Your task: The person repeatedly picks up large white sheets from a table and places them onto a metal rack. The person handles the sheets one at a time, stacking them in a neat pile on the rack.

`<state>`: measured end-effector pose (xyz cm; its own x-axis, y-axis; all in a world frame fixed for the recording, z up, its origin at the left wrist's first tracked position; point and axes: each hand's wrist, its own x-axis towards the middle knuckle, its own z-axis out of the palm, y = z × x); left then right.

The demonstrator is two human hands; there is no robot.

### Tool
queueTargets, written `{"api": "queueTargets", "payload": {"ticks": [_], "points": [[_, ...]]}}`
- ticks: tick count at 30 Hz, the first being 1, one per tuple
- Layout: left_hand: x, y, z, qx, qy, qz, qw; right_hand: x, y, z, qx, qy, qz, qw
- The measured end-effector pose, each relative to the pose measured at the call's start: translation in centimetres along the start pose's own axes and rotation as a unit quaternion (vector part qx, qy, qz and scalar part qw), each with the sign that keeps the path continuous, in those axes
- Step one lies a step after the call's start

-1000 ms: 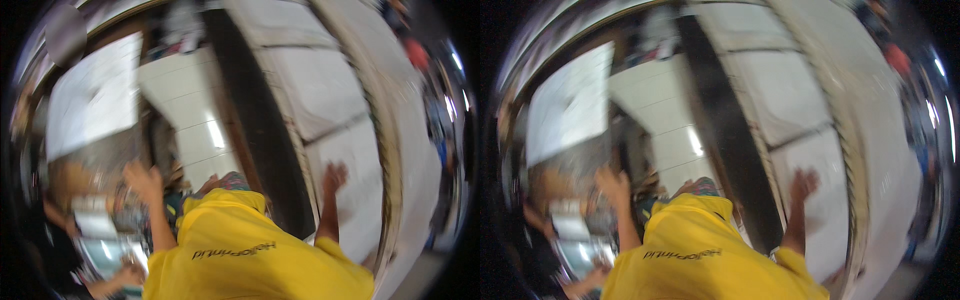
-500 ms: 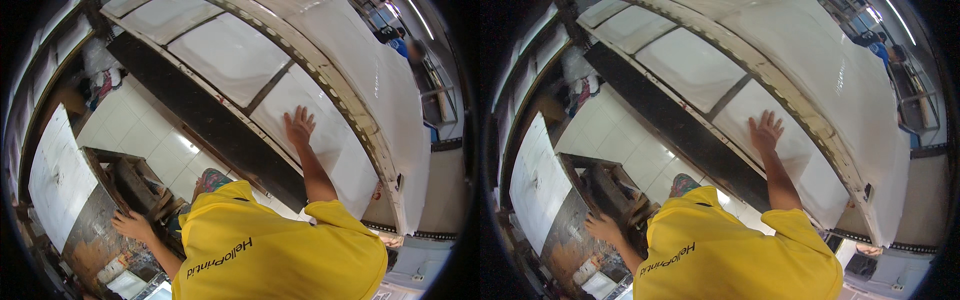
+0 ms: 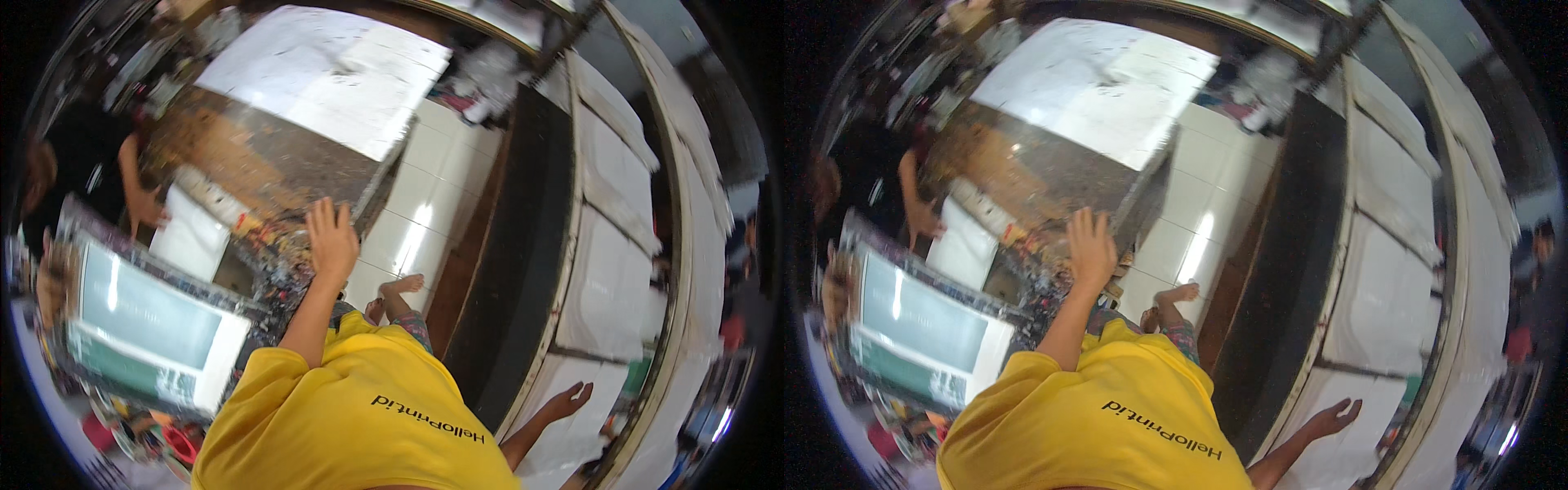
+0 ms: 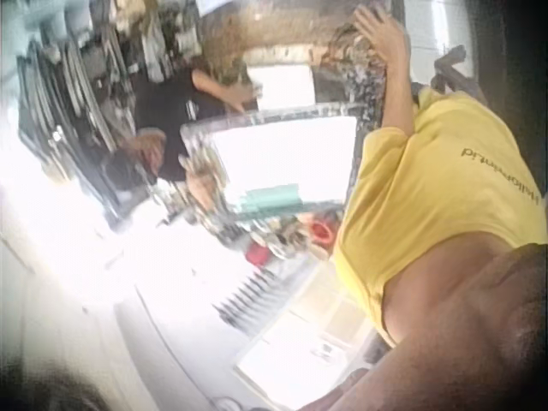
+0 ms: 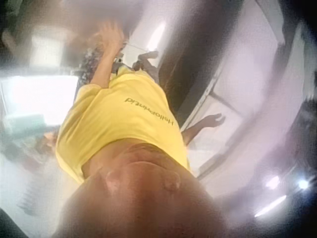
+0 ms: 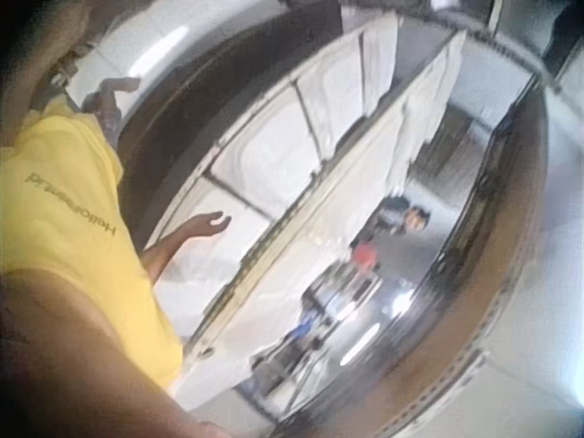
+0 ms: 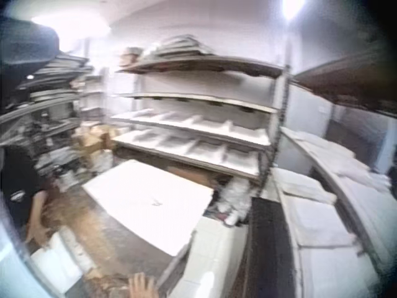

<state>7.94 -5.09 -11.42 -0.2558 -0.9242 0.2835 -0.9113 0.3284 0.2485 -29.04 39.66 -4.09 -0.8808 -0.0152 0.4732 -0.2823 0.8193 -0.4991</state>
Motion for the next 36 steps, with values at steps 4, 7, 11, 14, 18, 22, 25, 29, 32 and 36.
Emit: {"api": "queueTargets", "payload": {"ticks": [4,7,11,14,18,22,25,29,32,36], "points": [[-0.4,-0.2,-0.1,-0.031,-0.013,-0.018,0.999,0.1,-10.7,4.6,0.306,-0.068,-0.104,0.944],[-0.2,-0.4,-0.4,-0.054,-0.010,-0.026,0.998,-2.9,-20.0,5.4,0.403,-0.238,-0.089,0.879],[-0.1,-0.7,0.0,-0.138,0.012,-0.055,0.989,-7.3,-25.4,7.9,0.472,-0.378,-0.117,0.788],[0.6,-1.2,-1.2,-0.230,0.035,-0.086,0.969,-9.6,-26.5,8.7,0.490,-0.461,-0.122,0.729],[2.5,1.3,-7.8,-0.382,0.040,-0.193,0.903,-9.9,-26.1,9.6,0.469,-0.519,-0.108,0.707],[5.4,0.6,-8.7,-0.300,0.145,-0.158,0.930,-8.7,-25.2,10.3,0.446,-0.527,-0.085,0.718],[8.7,-2.3,-6.8,-0.125,0.195,-0.128,0.964,-8.0,-24.7,10.4,0.432,-0.527,-0.068,0.729],[9.9,-6.2,-2.5,0.082,0.084,-0.169,0.979,-8.0,-23.4,10.6,0.404,-0.538,-0.072,0.736],[10.3,-6.8,-1.5,0.026,-0.046,-0.262,0.964,-9.1,-22.4,10.6,0.398,-0.557,-0.047,0.727],[10.2,-6.6,-1.8,0.013,-0.097,-0.233,0.968,-10.8,-21.8,10.0,0.400,-0.590,-0.003,0.701]]}}
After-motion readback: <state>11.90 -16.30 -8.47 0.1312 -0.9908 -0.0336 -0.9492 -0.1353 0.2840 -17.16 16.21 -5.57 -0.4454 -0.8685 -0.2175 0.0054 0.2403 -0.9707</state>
